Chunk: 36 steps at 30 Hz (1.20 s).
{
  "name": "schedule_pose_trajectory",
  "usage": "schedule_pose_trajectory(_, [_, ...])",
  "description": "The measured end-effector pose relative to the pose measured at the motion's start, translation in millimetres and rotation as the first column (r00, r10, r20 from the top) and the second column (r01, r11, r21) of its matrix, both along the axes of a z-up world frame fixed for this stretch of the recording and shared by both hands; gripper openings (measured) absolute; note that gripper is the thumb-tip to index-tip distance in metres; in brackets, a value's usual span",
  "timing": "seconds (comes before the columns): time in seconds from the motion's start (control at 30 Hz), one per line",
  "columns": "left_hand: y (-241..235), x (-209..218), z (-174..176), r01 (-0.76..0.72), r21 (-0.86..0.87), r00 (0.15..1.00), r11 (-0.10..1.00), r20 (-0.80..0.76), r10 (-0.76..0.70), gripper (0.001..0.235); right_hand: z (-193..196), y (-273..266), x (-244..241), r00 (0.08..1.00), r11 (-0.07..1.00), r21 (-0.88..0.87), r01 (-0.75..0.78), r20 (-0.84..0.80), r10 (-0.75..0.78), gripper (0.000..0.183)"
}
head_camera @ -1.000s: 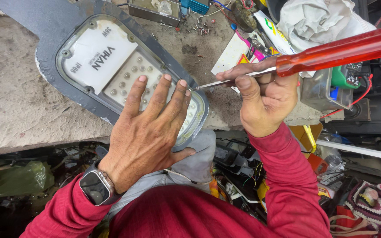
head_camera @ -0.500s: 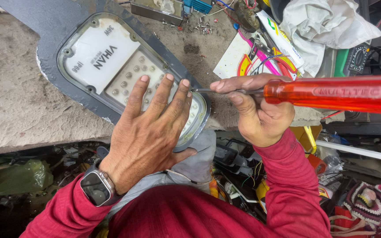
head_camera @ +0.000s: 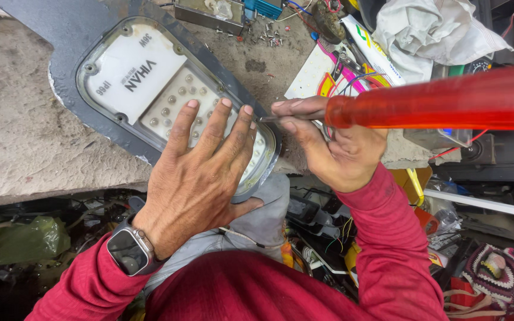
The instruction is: The person uses a screwdriver to loosen screws around the perimeter of an LED street light fixture. They then apply a sealant from a tube along the edge of the fixture.
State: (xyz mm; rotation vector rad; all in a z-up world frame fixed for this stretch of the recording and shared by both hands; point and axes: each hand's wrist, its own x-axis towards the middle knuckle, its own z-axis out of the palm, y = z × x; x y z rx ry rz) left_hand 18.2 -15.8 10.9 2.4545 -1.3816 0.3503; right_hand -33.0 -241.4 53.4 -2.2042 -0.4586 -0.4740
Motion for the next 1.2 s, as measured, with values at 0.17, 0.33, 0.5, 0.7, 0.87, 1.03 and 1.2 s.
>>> schedule_pose_trajectory(0.17, [1.7,1.2,1.3,0.005,-0.023,1.0,1.0,0.005,-0.005,0.107,1.2,6.5,11.3,0.99,0.99,0.03,0.138,0.002,-0.138,0.033])
schedule_pose_trajectory(0.33, [0.3,1.3,1.5,0.013,-0.025,1.0,1.0,0.007,-0.013,0.104,20.4,14.7,6.0,0.985,0.992,0.103,0.072,-0.165,-0.055,0.026])
schedule_pose_trajectory(0.5, [-0.4,2.0,2.7,0.01,-0.016,1.0,1.0,0.003,-0.01,0.106,15.0,23.7,6.6,0.984,0.961,0.235,0.145,-0.135,-0.116,0.013])
schedule_pose_trajectory(0.7, [1.3,1.4,4.3,0.002,-0.011,1.0,1.0,0.008,-0.002,0.107,4.8,10.7,2.9,0.971,0.965,0.248,0.083,-0.237,-0.023,0.025])
schedule_pose_trajectory(0.87, [-0.9,1.8,1.5,0.006,-0.012,1.0,1.0,-0.014,-0.007,0.105,-10.4,8.2,0.9,0.988,0.971,0.216,0.107,-0.135,-0.078,0.018])
schedule_pose_trajectory(1.03, [0.0,1.5,2.5,-0.008,-0.009,1.0,1.0,0.005,0.008,0.104,-9.6,1.5,2.6,0.991,0.985,0.175,0.015,-0.135,0.009,0.022])
schedule_pose_trajectory(1.2, [0.0,1.3,-0.6,0.001,-0.01,1.0,1.0,0.005,-0.001,0.103,-15.0,4.1,4.3,0.993,0.955,0.293,0.035,-0.117,0.0,0.02])
